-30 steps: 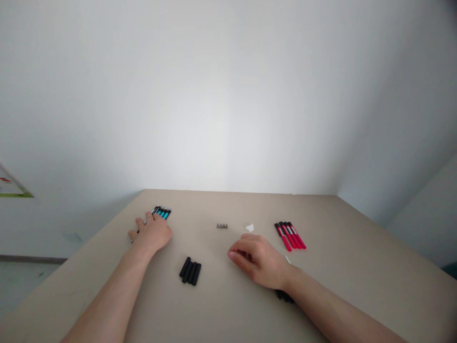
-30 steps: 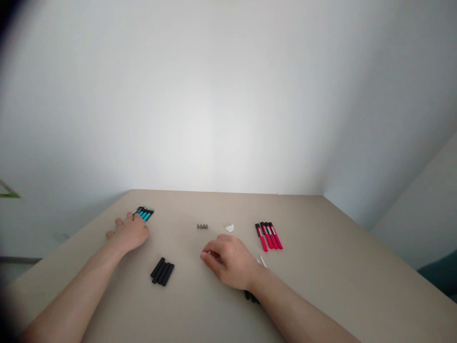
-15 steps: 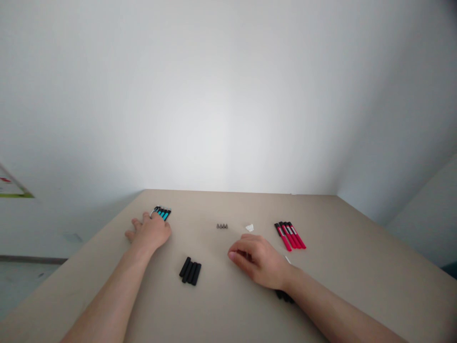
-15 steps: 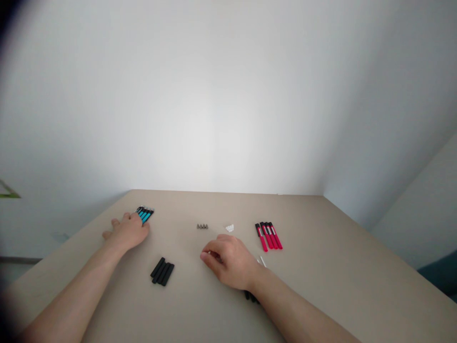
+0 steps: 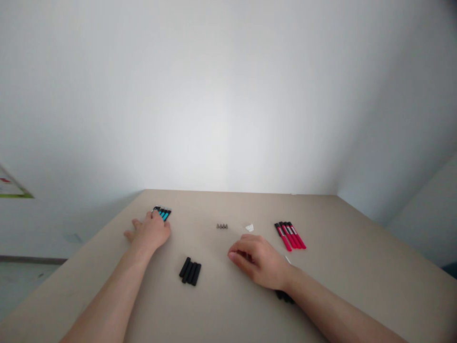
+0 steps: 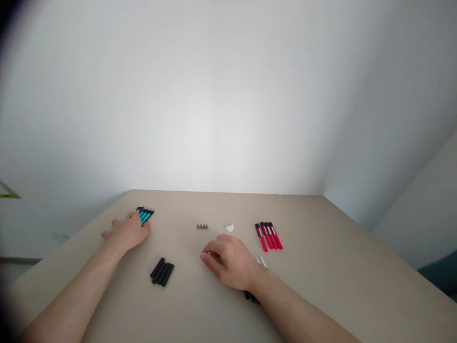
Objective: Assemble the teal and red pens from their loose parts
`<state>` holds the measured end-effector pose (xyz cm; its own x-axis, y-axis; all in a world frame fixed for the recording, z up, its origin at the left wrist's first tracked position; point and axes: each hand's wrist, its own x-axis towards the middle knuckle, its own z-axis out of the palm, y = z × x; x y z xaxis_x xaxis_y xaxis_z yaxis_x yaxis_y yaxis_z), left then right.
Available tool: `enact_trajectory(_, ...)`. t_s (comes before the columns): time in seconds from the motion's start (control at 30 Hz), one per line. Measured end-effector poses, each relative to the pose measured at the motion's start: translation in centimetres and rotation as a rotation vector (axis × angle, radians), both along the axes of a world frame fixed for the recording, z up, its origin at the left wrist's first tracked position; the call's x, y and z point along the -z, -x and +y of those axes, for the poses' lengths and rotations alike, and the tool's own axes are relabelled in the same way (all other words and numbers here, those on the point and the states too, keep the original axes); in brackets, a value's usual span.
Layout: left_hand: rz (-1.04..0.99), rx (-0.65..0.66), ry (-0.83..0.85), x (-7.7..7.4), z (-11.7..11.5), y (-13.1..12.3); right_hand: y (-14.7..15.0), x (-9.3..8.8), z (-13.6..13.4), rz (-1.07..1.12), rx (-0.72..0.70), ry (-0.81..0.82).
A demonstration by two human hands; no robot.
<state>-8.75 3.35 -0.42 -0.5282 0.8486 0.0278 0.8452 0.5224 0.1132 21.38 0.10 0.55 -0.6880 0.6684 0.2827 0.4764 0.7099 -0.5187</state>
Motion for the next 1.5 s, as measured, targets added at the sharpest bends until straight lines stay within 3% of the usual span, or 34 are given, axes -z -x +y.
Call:
enact_trajectory(0.4, 0.017, -0.002, -0.028, -0.2, -0.2, 0.7, 0.9, -0.2, 0.0, -0.003, 0.004, 0.005)
enact_trajectory(0.63, 0.021, 0.050, -0.077, 0.5, 0.3, 1.4, 0.9, 0.1, 0.4, -0.005, 0.003, 0.003)
enact_trajectory(1.27, 0.023, 0.068, -0.050, 0.3, 0.2, 0.1, -0.3, 0.4, 0.6, -0.015, 0.024, -0.038)
enact_trajectory(1.4, 0.024, 0.082, -0.057, 0.0, -0.2, -0.2, -0.3, 0.2, 0.6, -0.051, 0.123, -0.112)
enact_trajectory(1.5, 0.042, 0.080, -0.090, -0.1, -0.4, -0.3, -0.6, -0.2, 1.1, -0.131, 0.339, -0.192)
